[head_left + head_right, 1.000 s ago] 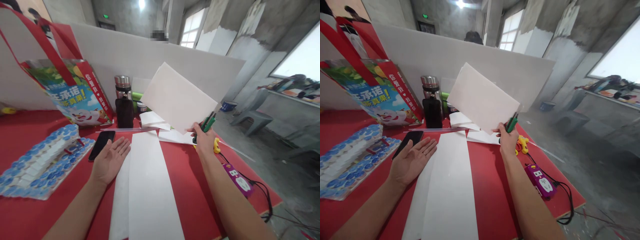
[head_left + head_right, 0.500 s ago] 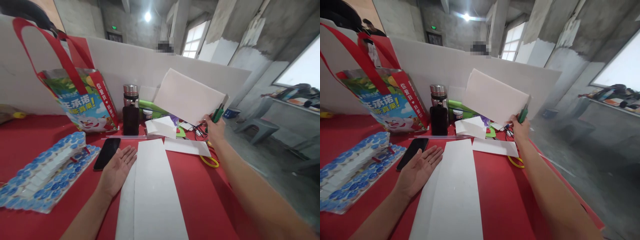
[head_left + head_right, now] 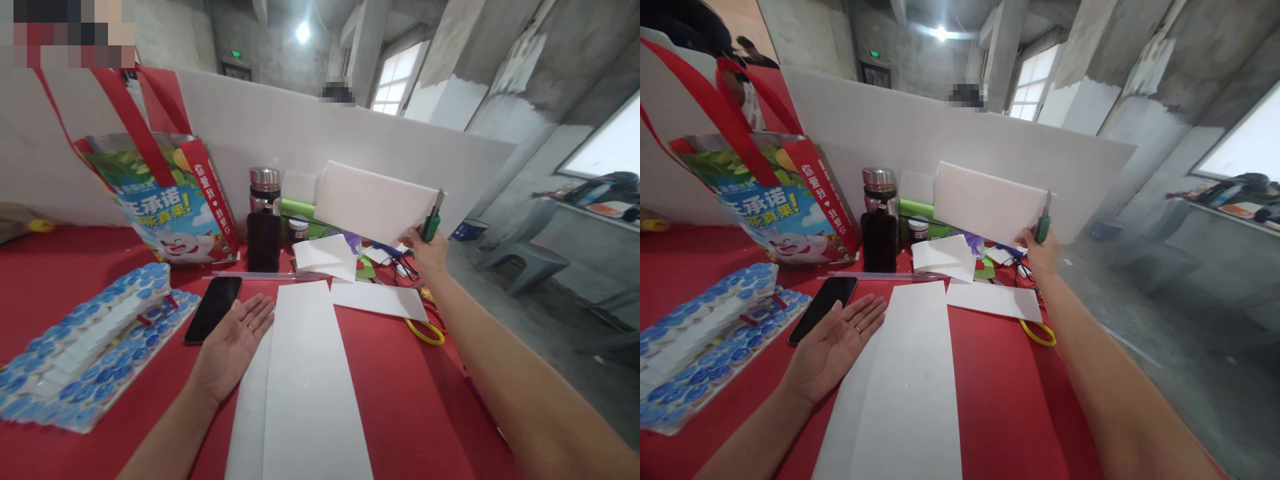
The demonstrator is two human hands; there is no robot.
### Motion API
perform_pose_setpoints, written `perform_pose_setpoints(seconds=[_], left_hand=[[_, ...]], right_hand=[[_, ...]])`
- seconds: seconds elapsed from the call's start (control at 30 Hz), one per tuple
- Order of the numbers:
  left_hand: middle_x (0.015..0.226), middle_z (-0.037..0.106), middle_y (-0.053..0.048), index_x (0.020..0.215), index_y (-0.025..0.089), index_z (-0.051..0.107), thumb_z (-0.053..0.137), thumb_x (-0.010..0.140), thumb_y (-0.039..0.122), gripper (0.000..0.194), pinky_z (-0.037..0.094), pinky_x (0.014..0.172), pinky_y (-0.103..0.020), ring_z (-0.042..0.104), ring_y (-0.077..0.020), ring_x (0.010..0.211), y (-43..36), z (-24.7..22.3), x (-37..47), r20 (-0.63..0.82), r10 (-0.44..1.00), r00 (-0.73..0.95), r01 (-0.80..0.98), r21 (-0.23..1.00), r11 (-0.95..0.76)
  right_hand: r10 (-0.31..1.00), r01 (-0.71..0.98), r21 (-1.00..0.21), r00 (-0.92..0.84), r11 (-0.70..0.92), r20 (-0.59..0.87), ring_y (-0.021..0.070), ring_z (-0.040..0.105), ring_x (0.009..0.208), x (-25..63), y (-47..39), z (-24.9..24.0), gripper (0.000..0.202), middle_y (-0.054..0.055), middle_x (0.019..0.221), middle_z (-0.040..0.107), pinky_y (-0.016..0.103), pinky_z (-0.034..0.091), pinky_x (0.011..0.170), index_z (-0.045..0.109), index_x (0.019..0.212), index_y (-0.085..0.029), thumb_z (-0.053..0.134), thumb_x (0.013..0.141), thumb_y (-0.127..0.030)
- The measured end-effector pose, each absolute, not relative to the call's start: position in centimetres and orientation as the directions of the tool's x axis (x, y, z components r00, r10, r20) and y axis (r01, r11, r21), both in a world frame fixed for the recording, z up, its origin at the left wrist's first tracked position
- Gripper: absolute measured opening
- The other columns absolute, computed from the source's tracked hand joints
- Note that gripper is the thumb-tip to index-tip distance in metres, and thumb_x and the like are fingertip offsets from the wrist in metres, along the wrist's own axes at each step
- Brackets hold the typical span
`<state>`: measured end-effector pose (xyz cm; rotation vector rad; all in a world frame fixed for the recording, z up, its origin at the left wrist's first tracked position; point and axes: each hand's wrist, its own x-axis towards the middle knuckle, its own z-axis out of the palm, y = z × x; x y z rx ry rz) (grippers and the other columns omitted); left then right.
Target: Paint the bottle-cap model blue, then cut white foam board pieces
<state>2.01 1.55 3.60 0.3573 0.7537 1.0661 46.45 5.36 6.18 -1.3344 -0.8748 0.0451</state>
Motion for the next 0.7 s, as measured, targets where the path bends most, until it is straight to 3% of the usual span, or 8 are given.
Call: perform_pose_setpoints(seconds=[0.33, 0.7], left_hand=[[0.150, 0.062, -0.026, 0.158, 0.003, 0.045, 0.045, 0.107, 0.030, 0.058, 0.041, 0.128, -0.047, 0.060, -0.0306, 0.142, 1.7, 3.2, 1.9, -0.376, 0.879, 0.293, -0.674, 0.571, 0.469], [0.149, 0.064, -0.023, 0.157, 0.007, 0.048, 0.048, 0.105, 0.031, 0.057, 0.038, 0.130, -0.047, 0.057, -0.0303, 0.146, 2.0, 2.4, 1.6, -0.359, 0.872, 0.333, -0.680, 0.549, 0.486]], right_hand=[[0.514, 0.483, -0.832, 0.657, 0.275, 0.551, 0.0202, 0.077, 0.070, 45.4, 7.9, 4.4, 0.028, -0.005, 0.070, 0.071, 0.033, 0.063, 0.070, 0.061, 0.091, -0.022, 0.075, 0.081, -0.043], [0.572, 0.427, -0.863, 0.650, 0.271, 0.501, 0.0198, 0.076, 0.065, 46.2, 11.5, 5.6, 0.024, -0.005, 0.067, 0.068, 0.033, 0.065, 0.066, 0.061, 0.089, -0.020, 0.078, 0.080, -0.033]])
